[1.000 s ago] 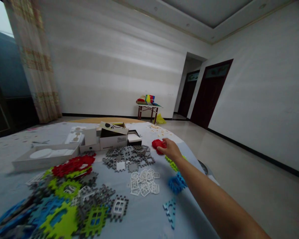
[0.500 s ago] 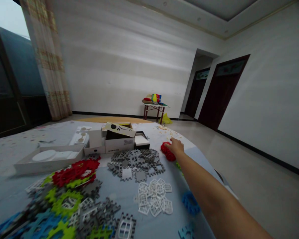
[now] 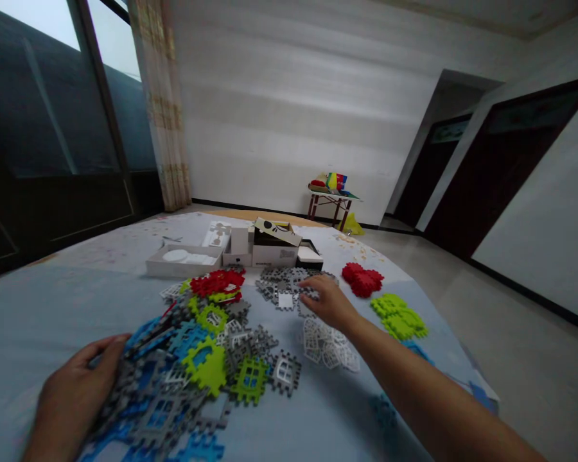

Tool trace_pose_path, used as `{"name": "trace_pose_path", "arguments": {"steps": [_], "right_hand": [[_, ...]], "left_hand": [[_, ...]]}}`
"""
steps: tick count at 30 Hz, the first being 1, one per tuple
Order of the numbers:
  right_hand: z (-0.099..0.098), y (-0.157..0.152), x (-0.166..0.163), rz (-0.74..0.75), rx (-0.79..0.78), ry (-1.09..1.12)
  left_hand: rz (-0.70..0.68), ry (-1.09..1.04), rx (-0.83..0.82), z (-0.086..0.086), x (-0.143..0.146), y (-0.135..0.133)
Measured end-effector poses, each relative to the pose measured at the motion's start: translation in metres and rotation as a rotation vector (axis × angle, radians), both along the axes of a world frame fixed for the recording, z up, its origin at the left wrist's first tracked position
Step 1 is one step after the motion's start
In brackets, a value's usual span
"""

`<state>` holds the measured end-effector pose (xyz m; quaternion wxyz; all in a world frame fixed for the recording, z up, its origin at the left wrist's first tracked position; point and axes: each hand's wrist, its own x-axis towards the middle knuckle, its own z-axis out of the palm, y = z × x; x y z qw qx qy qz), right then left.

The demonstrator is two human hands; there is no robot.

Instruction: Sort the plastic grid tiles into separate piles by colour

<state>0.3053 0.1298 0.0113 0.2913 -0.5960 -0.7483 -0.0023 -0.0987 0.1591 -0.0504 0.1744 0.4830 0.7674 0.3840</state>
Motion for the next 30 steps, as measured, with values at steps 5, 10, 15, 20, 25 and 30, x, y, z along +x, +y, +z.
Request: {"name": "trace_pose_path", "arguments": {"steps": [5,10,15,20,25,30], "right_hand": [[-0.012,-0.036,-0.066,0.261,-0.145,-0.045],[-0.023,-0.051,-0.091,0.186,-0.283,-0.182],[-0.024,-0.058,-0.097,0.191,-0.325,-0.086],[-0.017,-0.078,-0.094,0.271,-0.223,-0.099],[-0.019,-0.100,-0.086,0.427,-0.284,-0.237],[-0.025,-0.111,-0.089,0.213,-0.308,-0.232]], "left_hand": [[-0.059,-0.142,-0.033,0.029,0.016,-0.016],[-0.087,-0.115,-0.007,0.028,0.015,-0.017],[-0.088,-0.092,-0.047,0.025,0.011,-0.014],[-0.097,-0.087,-0.043,0.024,0.011,-0.015],[-0.100,-0.058,0.000,0.023,0.011,-0.017],[-0.099,-0.028,0.028,0.014,0.005,-0.011]]}}
